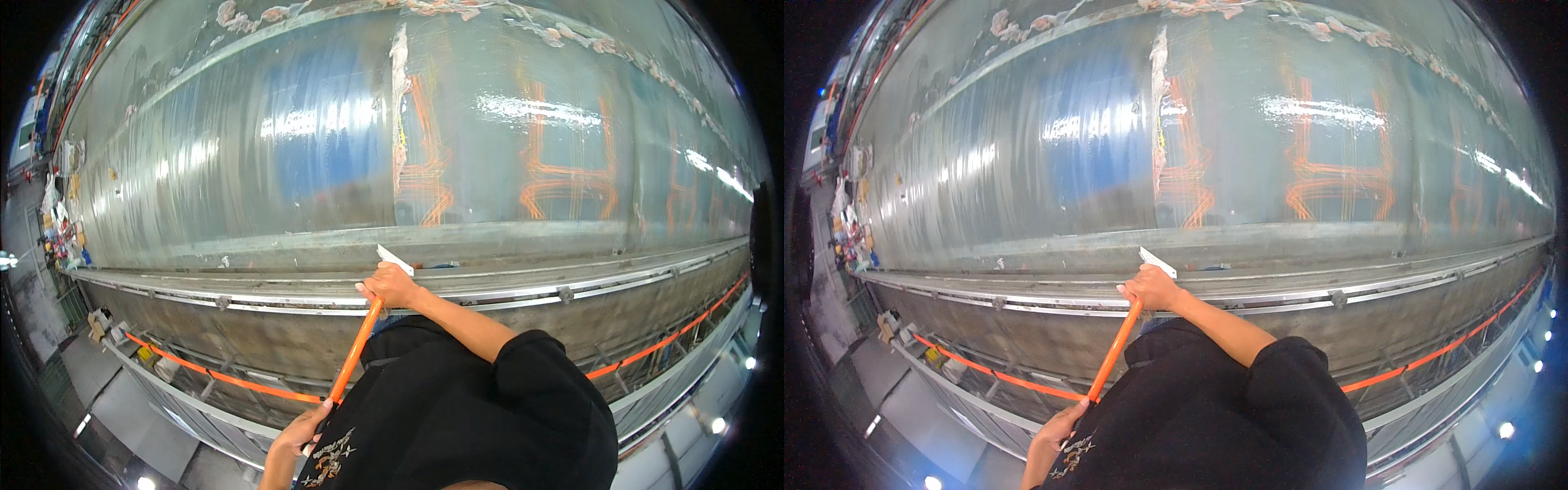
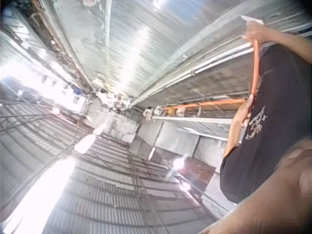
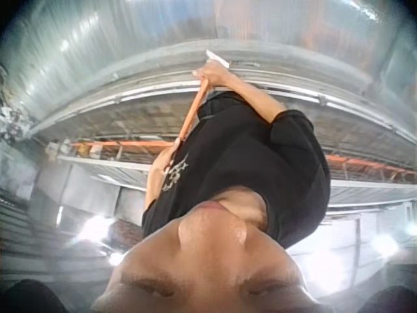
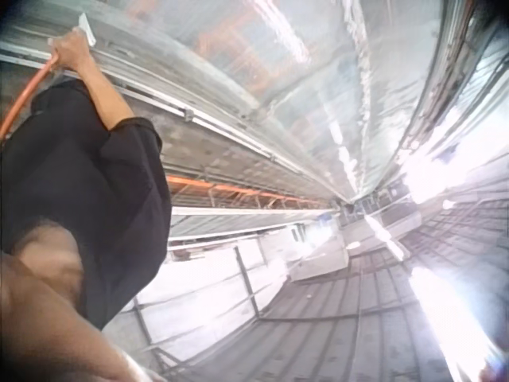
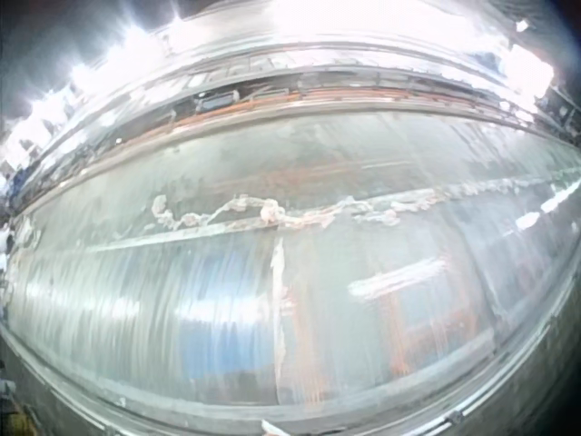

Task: The person uses a long-handled squeegee to clean a large curved glass window. They repeatedly wipe the surface in vertical and horizontal strokes, removing streaks and residue. The person briefly pauses to wipe the squeegee blade with their hand before resuming cleaning.

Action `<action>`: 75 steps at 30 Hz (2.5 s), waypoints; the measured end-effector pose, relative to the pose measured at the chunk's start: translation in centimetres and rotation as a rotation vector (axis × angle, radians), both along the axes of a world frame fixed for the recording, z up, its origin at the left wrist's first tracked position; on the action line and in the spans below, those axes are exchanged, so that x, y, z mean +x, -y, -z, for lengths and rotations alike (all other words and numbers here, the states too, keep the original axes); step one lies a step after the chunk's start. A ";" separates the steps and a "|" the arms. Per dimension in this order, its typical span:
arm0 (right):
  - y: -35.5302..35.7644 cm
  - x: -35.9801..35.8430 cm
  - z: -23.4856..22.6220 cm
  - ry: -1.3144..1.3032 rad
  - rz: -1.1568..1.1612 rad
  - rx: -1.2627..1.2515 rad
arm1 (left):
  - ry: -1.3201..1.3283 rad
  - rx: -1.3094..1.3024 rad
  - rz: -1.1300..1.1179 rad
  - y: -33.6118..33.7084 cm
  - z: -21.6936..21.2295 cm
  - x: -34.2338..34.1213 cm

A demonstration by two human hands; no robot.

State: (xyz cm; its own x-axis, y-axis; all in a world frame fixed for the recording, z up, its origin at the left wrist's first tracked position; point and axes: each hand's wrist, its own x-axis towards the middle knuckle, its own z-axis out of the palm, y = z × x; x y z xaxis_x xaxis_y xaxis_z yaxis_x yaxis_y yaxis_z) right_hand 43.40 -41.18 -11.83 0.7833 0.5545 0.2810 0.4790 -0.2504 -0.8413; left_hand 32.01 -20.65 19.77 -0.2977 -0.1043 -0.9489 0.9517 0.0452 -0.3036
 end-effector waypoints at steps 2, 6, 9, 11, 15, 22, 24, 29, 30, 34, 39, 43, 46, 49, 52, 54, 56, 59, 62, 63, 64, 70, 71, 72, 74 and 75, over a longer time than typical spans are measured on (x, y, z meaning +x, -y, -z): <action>0.5 0.6 0.1 0.022 -0.010 -0.006 | -0.019 -0.011 0.098 0.4 -0.4 1.0; 0.1 8.0 0.6 0.159 0.079 0.028 | -0.011 -0.174 -0.143 1.1 -0.6 8.1; -1.0 14.1 2.1 0.170 0.118 0.077 | -0.038 -0.160 -0.161 1.5 -1.1 16.3; -0.4 20.1 2.2 0.252 0.228 0.104 | -0.017 -0.174 -0.125 2.1 -0.2 21.4; 0.4 32.9 3.3 0.274 0.142 0.046 | 0.032 -0.151 -0.174 2.9 1.2 31.7; 3.0 55.1 4.5 0.327 0.108 -0.047 | 0.196 -0.266 -0.382 3.6 6.9 47.7; 3.9 58.0 2.7 0.295 0.126 -0.150 | 0.261 -0.329 -0.431 3.8 7.0 48.9; 2.5 48.2 2.8 0.175 -0.142 -0.049 | 0.243 -0.287 -0.378 2.6 6.0 39.2; 2.2 44.1 3.5 0.229 -0.213 -0.151 | 0.195 -0.271 -0.364 2.2 5.8 35.4; -1.2 24.0 2.6 -0.014 -0.309 -0.024 | 0.074 -0.205 -0.385 1.8 2.3 17.4; 0.3 5.4 -0.2 0.093 -0.224 -0.043 | 0.026 -0.097 -0.139 1.6 -0.8 3.0; 2.9 1.6 -0.8 0.063 -0.152 -0.045 | 0.004 -0.008 0.032 2.8 -0.5 0.6; 3.7 4.0 0.4 0.117 -0.071 -0.026 | 0.057 -0.104 0.039 3.4 -0.2 3.5; 2.6 8.6 0.8 0.196 -0.034 -0.005 | 0.087 -0.148 0.006 3.9 -0.3 7.9; 1.5 13.4 2.1 0.178 0.067 0.061 | -0.007 -0.143 -0.091 4.4 -1.5 15.6; 2.0 19.5 2.4 0.229 0.140 0.041 | 0.010 -0.152 -0.066 4.6 -0.4 21.0; 2.9 27.3 2.6 0.293 0.135 0.023 | 0.019 -0.131 -0.066 5.3 1.0 26.9; 4.4 39.6 3.8 0.394 0.120 0.002 | 0.082 -0.151 -0.173 6.7 3.2 35.1; 5.7 51.0 4.6 0.394 0.070 -0.067 | 0.203 -0.168 -0.273 7.1 6.0 43.0; 6.0 53.6 4.1 0.400 0.123 -0.087 | 0.250 -0.194 -0.308 7.1 6.8 45.3; 6.4 55.2 3.9 0.364 0.100 -0.138 | 0.265 -0.236 -0.346 7.0 7.6 46.7; 6.1 49.2 3.4 0.217 -0.041 -0.171 | 0.247 -0.251 -0.326 6.9 7.3 40.3; 5.3 45.9 2.9 0.166 -0.093 -0.171 | 0.236 -0.266 -0.346 6.4 6.8 36.7; 4.7 42.7 2.3 0.055 -0.210 -0.234 | 0.225 -0.252 -0.353 5.8 6.6 33.1; 2.8 34.7 2.3 -0.009 -0.298 -0.111 | 0.203 -0.220 -0.361 5.3 5.1 25.2; 2.1 30.3 1.8 0.065 -0.325 -0.103 | 0.190 -0.206 -0.368 5.1 4.5 21.2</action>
